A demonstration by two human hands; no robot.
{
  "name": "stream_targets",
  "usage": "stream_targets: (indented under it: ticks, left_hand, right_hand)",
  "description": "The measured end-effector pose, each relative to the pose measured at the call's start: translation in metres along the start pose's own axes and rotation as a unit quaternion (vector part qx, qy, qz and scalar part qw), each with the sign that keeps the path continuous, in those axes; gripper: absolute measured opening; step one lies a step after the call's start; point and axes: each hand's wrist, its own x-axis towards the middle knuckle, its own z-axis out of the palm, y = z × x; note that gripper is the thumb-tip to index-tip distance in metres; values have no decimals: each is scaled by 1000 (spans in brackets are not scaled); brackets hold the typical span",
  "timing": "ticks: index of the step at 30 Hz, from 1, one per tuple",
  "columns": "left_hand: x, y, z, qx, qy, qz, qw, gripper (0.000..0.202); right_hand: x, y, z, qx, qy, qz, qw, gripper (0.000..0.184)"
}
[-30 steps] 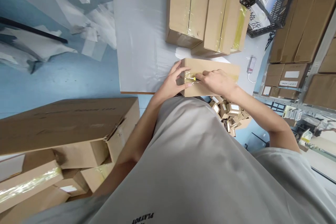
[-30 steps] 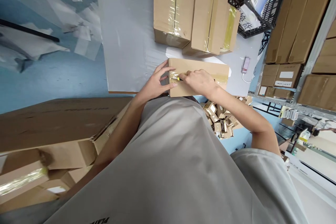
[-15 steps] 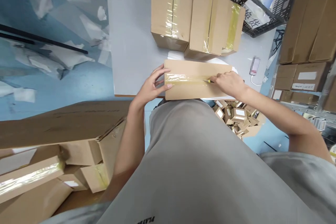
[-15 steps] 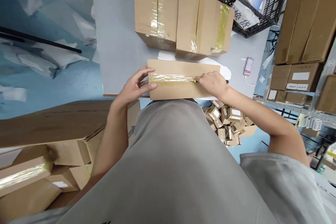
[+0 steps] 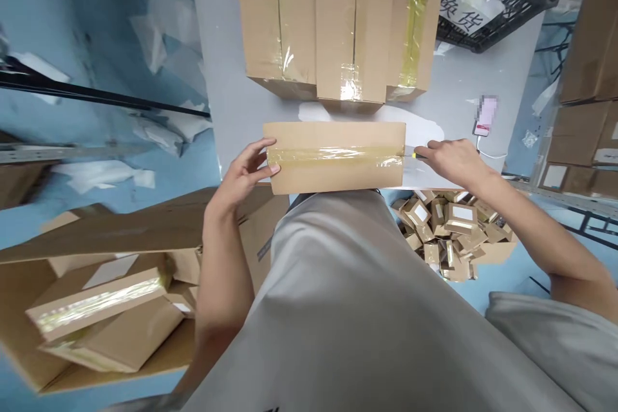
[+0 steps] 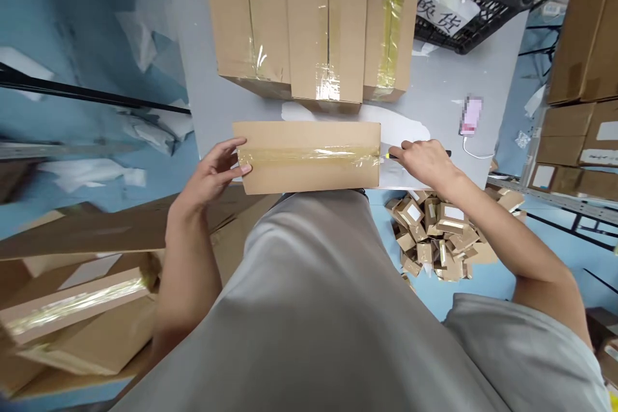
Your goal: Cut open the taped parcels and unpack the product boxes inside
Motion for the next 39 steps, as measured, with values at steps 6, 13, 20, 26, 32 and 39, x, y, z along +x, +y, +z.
stream_targets:
  ticks: [6, 13, 20, 26, 32, 39]
  left_hand:
    - [-3, -1, 2, -40, -15, -51, 998, 86]
    - [-8, -11, -5, -44, 27, -58, 997, 81]
    - [-10, -21, -16, -69, 76, -44, 994, 83]
    - [-10, -38, -33, -103, 94, -31, 990, 85]
    - [-6, -53, -31, -222, 138, -25, 965, 89]
    - [4, -72, -54, -205, 163, -10, 965, 86]
  right_hand:
    - [8, 32, 31, 103, 47, -65, 991, 39]
    - [5, 13, 69, 321, 138, -16, 937, 31]
    - [36, -32, 138, 561, 196, 149, 790, 54]
    - [64, -81, 167, 667, 189, 227, 684, 78]
    - [72, -104, 160, 687, 244, 279, 626, 72]
    - [86, -113, 157, 765, 120, 317, 547, 52]
